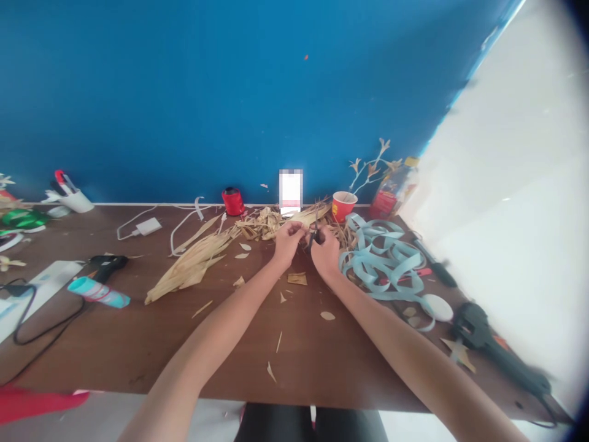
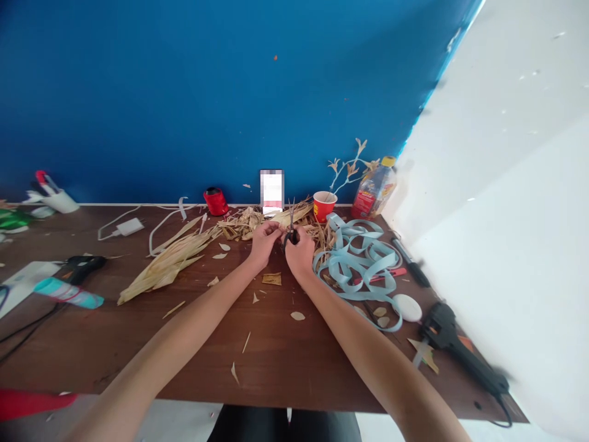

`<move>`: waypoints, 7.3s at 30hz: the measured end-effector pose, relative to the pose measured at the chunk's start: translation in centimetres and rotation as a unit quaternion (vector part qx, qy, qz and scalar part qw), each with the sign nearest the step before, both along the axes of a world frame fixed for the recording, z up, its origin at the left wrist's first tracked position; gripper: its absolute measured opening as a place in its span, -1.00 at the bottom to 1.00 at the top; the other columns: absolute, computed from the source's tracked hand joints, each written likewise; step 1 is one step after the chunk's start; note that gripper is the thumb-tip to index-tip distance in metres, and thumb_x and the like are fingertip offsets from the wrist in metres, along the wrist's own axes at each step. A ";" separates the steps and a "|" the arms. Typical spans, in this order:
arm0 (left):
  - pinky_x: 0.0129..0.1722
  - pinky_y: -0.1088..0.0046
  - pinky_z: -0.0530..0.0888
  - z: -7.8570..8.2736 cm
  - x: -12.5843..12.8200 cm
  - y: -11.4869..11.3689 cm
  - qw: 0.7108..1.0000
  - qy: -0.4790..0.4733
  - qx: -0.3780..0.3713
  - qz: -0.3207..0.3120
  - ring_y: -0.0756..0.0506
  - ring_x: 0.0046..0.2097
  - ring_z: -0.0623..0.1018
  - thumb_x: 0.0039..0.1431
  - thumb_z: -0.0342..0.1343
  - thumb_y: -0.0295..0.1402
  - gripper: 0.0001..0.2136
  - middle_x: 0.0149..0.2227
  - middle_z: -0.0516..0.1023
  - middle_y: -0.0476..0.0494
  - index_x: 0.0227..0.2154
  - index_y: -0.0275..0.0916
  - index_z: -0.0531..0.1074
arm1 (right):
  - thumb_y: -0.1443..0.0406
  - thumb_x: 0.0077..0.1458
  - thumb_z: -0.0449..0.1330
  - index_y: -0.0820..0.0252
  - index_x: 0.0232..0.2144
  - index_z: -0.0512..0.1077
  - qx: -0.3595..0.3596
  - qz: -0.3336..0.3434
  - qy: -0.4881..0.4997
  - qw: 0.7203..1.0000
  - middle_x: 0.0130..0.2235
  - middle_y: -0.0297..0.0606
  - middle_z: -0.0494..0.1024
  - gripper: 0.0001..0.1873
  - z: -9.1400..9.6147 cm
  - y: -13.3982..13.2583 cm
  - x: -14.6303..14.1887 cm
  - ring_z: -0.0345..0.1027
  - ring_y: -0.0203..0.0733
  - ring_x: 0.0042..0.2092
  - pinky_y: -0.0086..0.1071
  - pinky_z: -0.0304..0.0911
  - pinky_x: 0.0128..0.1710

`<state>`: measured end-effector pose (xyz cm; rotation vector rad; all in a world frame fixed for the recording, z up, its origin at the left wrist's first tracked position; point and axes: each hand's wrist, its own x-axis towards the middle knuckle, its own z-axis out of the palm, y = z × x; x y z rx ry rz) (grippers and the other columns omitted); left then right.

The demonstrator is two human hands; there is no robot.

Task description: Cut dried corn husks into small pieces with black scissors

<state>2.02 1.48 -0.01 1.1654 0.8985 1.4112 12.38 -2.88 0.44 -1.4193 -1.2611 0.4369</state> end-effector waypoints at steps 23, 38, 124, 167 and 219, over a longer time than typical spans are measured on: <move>-0.28 0.47 0.39 -0.1 0.0 -0.1 0.997 0.038 0.032 -0.060 0.00 -0.33 0.48 0.05 0.22 -0.16 -0.71 -0.34 0.53 -0.10 -0.25 -0.27 0.46 | 0.19 -0.01 0.19 0.19 -0.04 0.27 0.060 -0.007 0.102 0.993 -0.27 -0.22 0.54 -0.54 0.0 -0.1 0.0 0.44 -0.19 -0.28 -0.32 0.34 -0.18; -0.40 0.49 0.35 -0.7 -0.4 0.4 0.999 -0.009 0.021 0.034 0.03 -0.44 0.39 0.15 0.13 -0.12 -0.74 -0.44 0.41 -0.01 -0.31 -0.23 0.33 | 0.26 -0.09 0.13 0.14 -0.26 0.48 -0.046 -0.022 -0.068 0.996 -0.33 -0.23 0.58 -0.72 -0.4 0.4 0.1 0.41 -0.05 -0.29 -0.24 0.27 -0.19; -0.50 0.57 0.26 -0.9 -0.4 1.1 0.998 -0.064 0.006 0.015 0.09 -0.52 0.29 0.15 0.13 -0.10 -0.69 -0.53 0.29 0.05 -0.44 -0.24 0.24 | 0.28 0.00 0.12 -0.01 -0.17 0.53 -0.140 0.027 -0.246 0.959 -0.24 -0.30 0.61 -0.67 0.6 -0.3 -0.4 0.46 -0.07 -0.14 -0.35 0.28 -0.17; -0.56 0.57 0.21 -1.0 -0.4 1.1 0.997 -0.063 -0.003 0.043 0.08 -0.57 0.25 0.16 0.02 0.08 -0.60 -0.58 0.22 0.07 -0.41 -0.20 0.25 | 0.29 0.07 0.08 -0.04 -0.06 0.52 -0.143 0.025 -0.318 0.937 -0.22 -0.24 0.61 -0.61 0.3 -0.4 -0.7 0.47 -0.09 -0.17 -0.37 0.23 -0.22; -0.47 0.51 0.29 0.1 -0.2 0.2 0.998 -0.053 -0.024 0.014 0.06 -0.51 0.33 0.03 0.22 -0.21 -0.78 -0.54 0.37 0.02 -0.44 -0.27 0.42 | 0.28 0.03 0.09 0.05 -0.15 0.49 -0.087 0.021 -0.159 0.983 -0.23 -0.26 0.61 -0.68 0.2 0.0 0.1 0.47 -0.07 -0.16 -0.33 0.26 -0.17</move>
